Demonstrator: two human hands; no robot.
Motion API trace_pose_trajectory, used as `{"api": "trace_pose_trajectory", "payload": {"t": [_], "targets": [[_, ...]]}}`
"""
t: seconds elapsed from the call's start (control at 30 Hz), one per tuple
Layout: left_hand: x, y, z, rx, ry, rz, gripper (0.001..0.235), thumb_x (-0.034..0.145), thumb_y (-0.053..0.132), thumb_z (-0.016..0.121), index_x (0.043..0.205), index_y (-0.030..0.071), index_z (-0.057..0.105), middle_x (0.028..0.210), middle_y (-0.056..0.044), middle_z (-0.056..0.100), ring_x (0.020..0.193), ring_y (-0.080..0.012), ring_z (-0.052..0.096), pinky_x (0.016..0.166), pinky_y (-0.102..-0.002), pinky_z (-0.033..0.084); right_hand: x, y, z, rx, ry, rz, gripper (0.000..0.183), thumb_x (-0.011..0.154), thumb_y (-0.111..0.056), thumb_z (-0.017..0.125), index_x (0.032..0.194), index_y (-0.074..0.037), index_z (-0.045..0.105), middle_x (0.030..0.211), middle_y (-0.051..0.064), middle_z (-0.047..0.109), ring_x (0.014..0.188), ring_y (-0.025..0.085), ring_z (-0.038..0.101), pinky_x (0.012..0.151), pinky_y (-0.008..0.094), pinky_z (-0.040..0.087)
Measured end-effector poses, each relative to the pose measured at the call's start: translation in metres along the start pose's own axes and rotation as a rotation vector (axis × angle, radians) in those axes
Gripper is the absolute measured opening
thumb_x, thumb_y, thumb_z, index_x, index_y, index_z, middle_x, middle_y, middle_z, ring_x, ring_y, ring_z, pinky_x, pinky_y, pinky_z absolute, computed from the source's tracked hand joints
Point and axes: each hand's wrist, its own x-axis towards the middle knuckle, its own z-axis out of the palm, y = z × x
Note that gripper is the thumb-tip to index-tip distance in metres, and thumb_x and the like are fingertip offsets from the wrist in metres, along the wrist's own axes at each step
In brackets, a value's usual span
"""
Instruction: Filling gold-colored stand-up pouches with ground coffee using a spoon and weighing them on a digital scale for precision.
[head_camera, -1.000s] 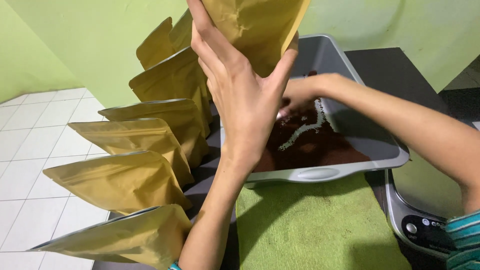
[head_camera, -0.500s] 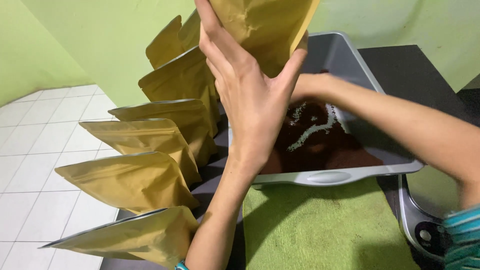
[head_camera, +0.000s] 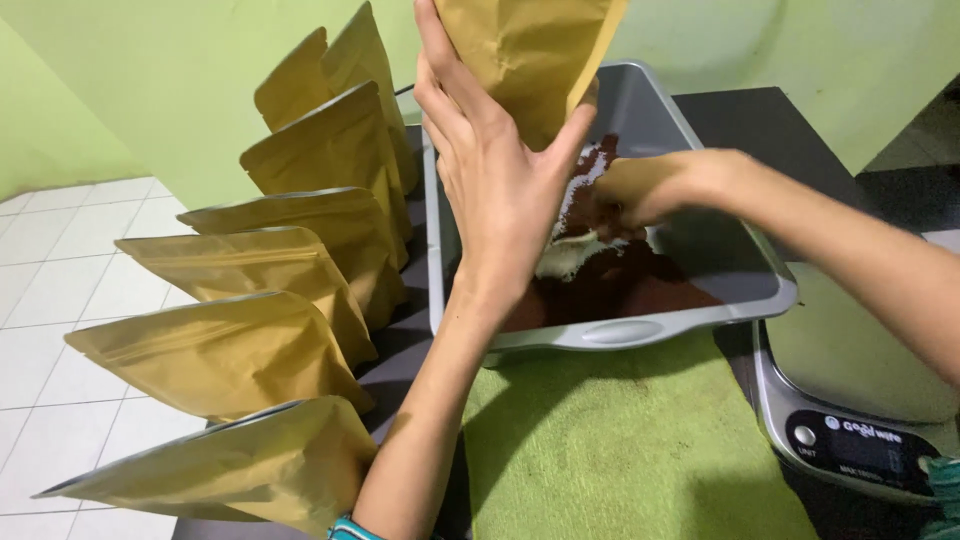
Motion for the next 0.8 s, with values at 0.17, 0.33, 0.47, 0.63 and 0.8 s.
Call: {"api": "trace_pose_trajectory", "payload": {"t": [0.17,0.33,0.47,0.63,0.8], "targets": [[0.000,-0.004,0.004,0.002,-0.001,-0.017,0.124,0.093,0.045,0.088,0.166,0.022,-0.010,0.166,-0.022,0.033,0.150,-0.0495,0.049,0.113,-0.056,0.049,0.022,0.035,0.016,-0.090,0.100,0.143,0.023,0.094,-0.004,0.054,0.112,-0.014,0.065,0.101,0.010,0.073,0.075,0.028,0.070,0.060,0.039,0.053],[0.000,-0.008,0.009,0.044,-0.016,-0.043,0.121,0.093,0.049,0.086,0.165,0.020,-0.007,0.163,-0.023,0.032,0.149,-0.0476,0.047,0.108,-0.056,0.052,0.020,0.037,0.039,-0.195,0.127,0.224,0.029,0.098,-0.012,0.041,0.101,-0.013,0.070,0.105,0.006,0.078,0.095,0.032,0.078,0.074,0.042,0.061],[0.002,-0.014,0.012,0.046,-0.001,-0.017,0.113,0.093,0.047,0.087,0.160,0.012,0.003,0.160,-0.026,0.033,0.148,-0.0482,0.048,0.114,-0.056,0.048,-0.060,-0.009,0.016,-0.216,-0.042,0.084,0.015,0.096,-0.019,0.061,0.108,-0.012,0.067,0.112,0.006,0.068,0.089,0.021,0.073,0.076,0.037,0.065],[0.003,-0.019,0.015,-0.012,-0.058,-0.013,0.119,0.093,0.052,0.084,0.159,0.001,-0.001,0.158,-0.030,0.027,0.151,-0.0519,0.034,0.122,-0.056,0.037,-0.075,0.011,0.003,-0.402,0.095,0.262,0.018,0.097,-0.025,0.056,0.100,-0.024,0.073,0.097,0.003,0.076,0.083,0.027,0.077,0.063,0.041,0.054],[0.005,-0.009,0.009,-0.171,-0.033,-0.037,0.112,0.089,0.038,0.079,0.160,0.013,-0.005,0.159,-0.029,0.027,0.143,-0.0496,0.047,0.112,-0.055,0.048,-0.060,-0.002,0.015,-0.475,-0.068,0.308,0.018,0.095,-0.029,0.062,0.104,-0.020,0.075,0.100,-0.005,0.078,0.089,0.021,0.077,0.067,0.036,0.058]]}}
